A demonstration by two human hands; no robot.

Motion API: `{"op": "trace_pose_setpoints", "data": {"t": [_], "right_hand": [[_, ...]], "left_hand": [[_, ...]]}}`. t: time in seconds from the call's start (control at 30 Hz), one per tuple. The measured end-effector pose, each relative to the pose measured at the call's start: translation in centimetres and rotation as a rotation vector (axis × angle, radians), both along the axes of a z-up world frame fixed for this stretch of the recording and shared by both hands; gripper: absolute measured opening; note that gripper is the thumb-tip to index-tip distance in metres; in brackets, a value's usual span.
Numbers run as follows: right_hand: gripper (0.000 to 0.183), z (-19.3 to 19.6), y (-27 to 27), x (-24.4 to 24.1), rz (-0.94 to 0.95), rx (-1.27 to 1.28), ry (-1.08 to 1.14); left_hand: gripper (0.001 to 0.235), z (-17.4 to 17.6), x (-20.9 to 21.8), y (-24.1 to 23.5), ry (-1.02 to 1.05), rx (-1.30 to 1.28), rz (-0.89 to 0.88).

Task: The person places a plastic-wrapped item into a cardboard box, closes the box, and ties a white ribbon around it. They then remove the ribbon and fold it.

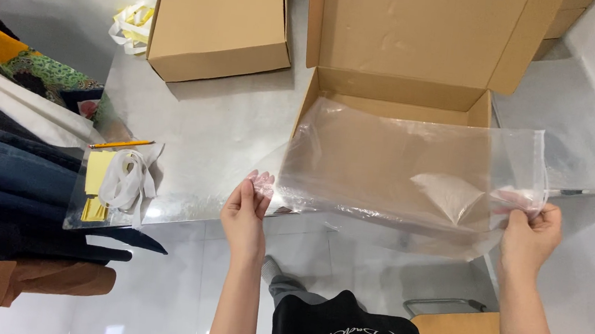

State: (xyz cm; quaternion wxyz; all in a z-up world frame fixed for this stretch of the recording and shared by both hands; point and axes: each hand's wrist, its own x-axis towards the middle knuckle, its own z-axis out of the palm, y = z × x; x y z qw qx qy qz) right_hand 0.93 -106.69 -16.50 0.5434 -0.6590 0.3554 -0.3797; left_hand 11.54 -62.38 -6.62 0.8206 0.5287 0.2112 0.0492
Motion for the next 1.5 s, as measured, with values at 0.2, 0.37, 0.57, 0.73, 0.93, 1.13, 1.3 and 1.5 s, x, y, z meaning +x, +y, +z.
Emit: {"op": "trace_pose_setpoints", "data": {"t": [0.2,0.37,0.57,0.73,0.93,1.13,1.3,1.5], "right_hand": [[0.037,1.4,1.7,-1.1,0.116,0.101,0.142],[0.034,-1.4,-0.3,-2.1,0.136,0.092,0.227],[0.021,-0.2,0.4,-2.0,0.121,0.017,0.318],[0.019,-1.1,0.5,-1.6,0.08,-0.308,0.266],[0.024,1.1,2.4,-1.3,0.021,-0.545,0.037],[0.018,-2.1,-1.0,-0.5,0.139,-0.499,0.243],[0.036,-1.8,-2.7,0.7,0.231,-0.362,0.498],[0.019,2.2,-0.7,2.3,0.23,-0.344,0.561]], "left_hand": [[0.03,-3.0,-2.4,3.7,-0.007,-0.198,0.069],[0.049,-0.8,-5.2,4.5,0.27,-0.097,-0.003],[0.048,-2.3,-2.2,4.4,0.361,0.612,-0.353],[0.039,-4.7,-1.9,4.4,0.177,0.973,-0.336],[0.031,-7.9,-4.9,6.2,-0.21,0.948,0.022],[0.049,-11.5,-6.3,7.4,0.073,0.949,-0.146],[0.05,-8.7,-1.8,5.4,0.202,0.883,-0.28],[0.049,-3.2,2.6,1.3,0.14,0.708,-0.325]]}}
